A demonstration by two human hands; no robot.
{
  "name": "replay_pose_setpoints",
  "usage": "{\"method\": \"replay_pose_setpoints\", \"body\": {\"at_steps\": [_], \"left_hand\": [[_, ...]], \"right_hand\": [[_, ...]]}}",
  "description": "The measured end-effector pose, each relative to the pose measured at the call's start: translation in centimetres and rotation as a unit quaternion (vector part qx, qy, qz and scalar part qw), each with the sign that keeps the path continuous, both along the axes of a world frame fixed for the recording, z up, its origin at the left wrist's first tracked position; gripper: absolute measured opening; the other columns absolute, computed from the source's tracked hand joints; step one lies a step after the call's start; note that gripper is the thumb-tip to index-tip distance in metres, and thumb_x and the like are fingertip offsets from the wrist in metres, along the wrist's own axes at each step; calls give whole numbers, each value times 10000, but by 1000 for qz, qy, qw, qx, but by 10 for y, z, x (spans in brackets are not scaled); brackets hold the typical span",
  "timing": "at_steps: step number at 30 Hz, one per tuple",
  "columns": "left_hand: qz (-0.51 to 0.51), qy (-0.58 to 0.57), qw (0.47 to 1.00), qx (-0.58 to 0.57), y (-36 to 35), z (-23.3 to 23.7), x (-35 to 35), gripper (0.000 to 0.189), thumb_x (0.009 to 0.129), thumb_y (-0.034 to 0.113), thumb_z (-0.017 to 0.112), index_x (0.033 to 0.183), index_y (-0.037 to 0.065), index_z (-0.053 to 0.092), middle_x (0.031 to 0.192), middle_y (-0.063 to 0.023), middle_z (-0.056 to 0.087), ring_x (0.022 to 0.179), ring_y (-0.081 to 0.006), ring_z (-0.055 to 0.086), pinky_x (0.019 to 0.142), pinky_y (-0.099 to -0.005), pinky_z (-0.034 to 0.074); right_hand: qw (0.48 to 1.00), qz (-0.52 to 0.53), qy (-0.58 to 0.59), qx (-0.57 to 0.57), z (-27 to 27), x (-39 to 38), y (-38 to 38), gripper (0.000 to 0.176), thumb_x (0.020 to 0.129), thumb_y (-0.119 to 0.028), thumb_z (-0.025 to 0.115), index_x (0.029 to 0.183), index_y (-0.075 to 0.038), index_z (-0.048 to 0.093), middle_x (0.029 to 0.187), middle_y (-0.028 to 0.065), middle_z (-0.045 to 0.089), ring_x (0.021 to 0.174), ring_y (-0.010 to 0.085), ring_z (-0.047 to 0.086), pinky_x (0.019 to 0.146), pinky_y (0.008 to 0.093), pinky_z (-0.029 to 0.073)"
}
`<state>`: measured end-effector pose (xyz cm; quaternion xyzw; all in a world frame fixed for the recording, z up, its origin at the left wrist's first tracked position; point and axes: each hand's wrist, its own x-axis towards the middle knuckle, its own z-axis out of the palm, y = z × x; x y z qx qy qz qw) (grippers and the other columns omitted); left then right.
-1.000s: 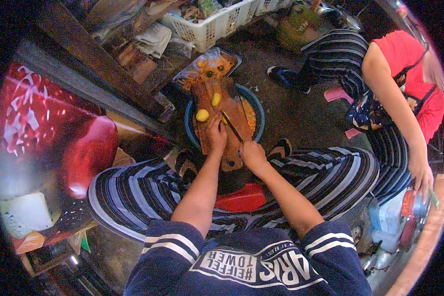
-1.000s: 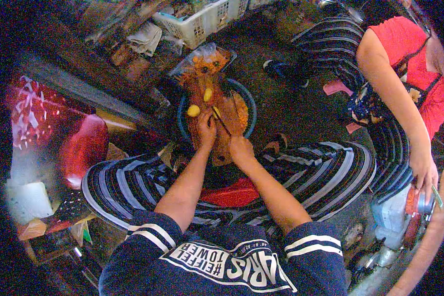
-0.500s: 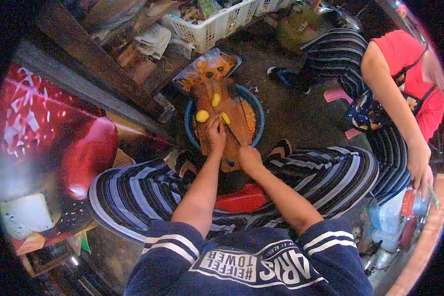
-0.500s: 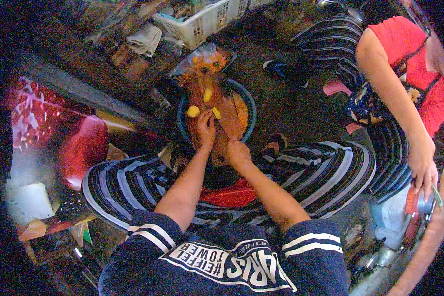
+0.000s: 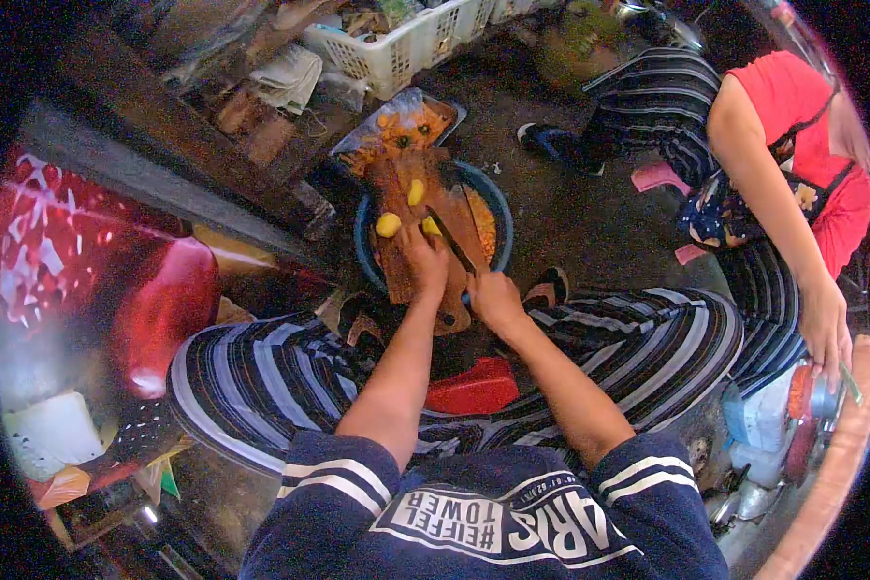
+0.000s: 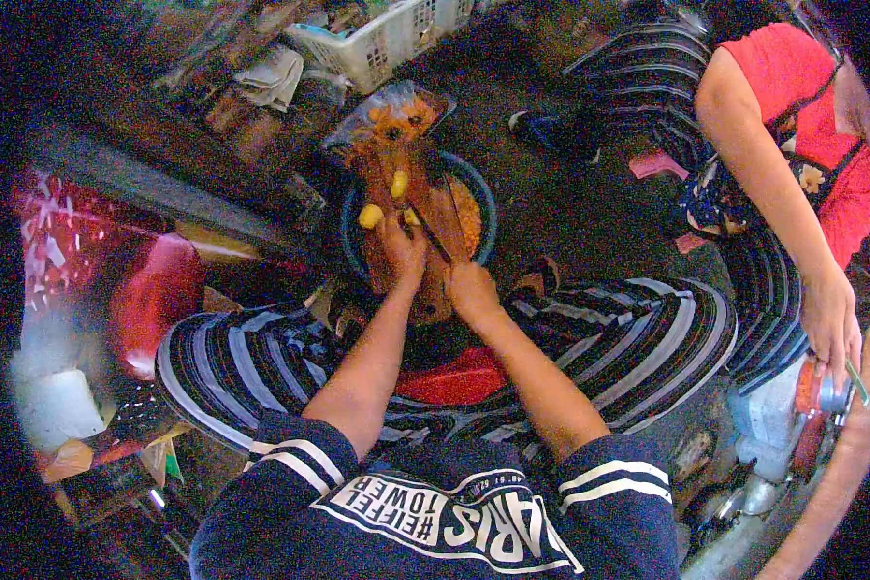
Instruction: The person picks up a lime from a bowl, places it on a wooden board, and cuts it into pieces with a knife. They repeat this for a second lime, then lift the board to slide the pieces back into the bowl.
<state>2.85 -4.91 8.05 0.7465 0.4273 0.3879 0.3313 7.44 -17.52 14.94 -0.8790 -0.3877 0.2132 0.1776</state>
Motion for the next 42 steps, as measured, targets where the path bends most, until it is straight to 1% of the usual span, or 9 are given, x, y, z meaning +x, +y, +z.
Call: {"method": "replay_pose_setpoints", "body": {"at_steps": [2, 6, 12, 14, 19, 26, 35, 39, 42], "left_hand": [[66, 55, 995, 57, 0, 0, 11, 442, 654, 3, 582, 1071, -34, 440, 1050, -253, 448, 1026, -402, 399, 889, -438, 317], [54, 69, 995, 55, -5, 8, 15, 508, 632, 13, 599, 1105, -36, 419, 1081, -265, 433, 1059, -406, 378, 934, -450, 282], [-128, 66, 987, 76, -4, -35, 13, 522, 660, -16, 554, 1157, -9, 394, 1175, -215, 407, 1123, -397, 335, 996, -455, 218], [-146, -12, 986, 78, -5, -39, 9, 463, 684, -24, 525, 1136, 4, 427, 1144, -192, 443, 1103, -386, 363, 989, -452, 232], [-91, -9, 994, 54, -10, -19, -4, 361, 727, -19, 493, 1088, 0, 494, 1075, -199, 487, 1046, -370, 422, 969, -442, 269], [-86, -26, 995, 39, -10, -21, -8, 261, 766, 34, 498, 1018, 2, 556, 997, -180, 528, 950, -363, 481, 854, -411, 366], [-85, -67, 993, 37, -10, -23, -7, 254, 747, 16, 511, 993, 5, 573, 970, -172, 530, 919, -352, 489, 827, -383, 390], [-82, -39, 993, 81, -7, -32, -8, 281, 740, 3, 509, 1017, 5, 555, 968, -174, 525, 910, -357, 492, 804, -386, 399], [-61, -36, 997, 18, -12, -30, -7, 317, 733, -1, 516, 1049, 10, 530, 972, -174, 518, 894, -358, 496, 788, -388, 405]], "right_hand": [[1000, 3, -4, 0, -1, 5, -1, 261, 818, -208, 465, 778, 38, 543, 669, 265, 561, 664, 415, 569, 613, 493, 460], [999, -10, -24, 19, 0, 16, -4, 233, 816, -198, 482, 825, 32, 518, 676, 272, 561, 665, 419, 565, 607, 493, 458], [996, -29, -81, -18, -22, 32, -12, 190, 823, -173, 463, 836, 12, 502, 669, 248, 569, 657, 409, 571, 599, 480, 464], [996, -34, -82, -24, -28, 29, -15, 185, 823, -165, 457, 839, 14, 499, 667, 244, 570, 650, 407, 572, 599, 476, 467], [999, 14, -43, -21, -33, 15, -15, 182, 819, -149, 447, 823, 29, 487, 662, 242, 571, 641, 402, 575, 595, 470, 473], [999, -29, -26, -35, -4, 4, -10, 193, 823, -155, 424, 820, 36, 457, 676, 256, 574, 668, 410, 579, 597, 481, 469], [998, -44, -12, -48, -37, 1, -2, 210, 825, -155, 411, 848, 42, 479, 702, 267, 573, 708, 419, 575, 619, 496, 463], [999, -42, 5, -19, -19, 7, -3, 201, 811, -144, 435, 850, 43, 499, 715, 278, 567, 732, 424, 570, 633, 504, 459], [999, 1, -8, -44, -5, 4, -7, 202, 805, -154, 462, 870, 34, 498, 722, 281, 566, 726, 431, 566, 644, 509, 455]]}}
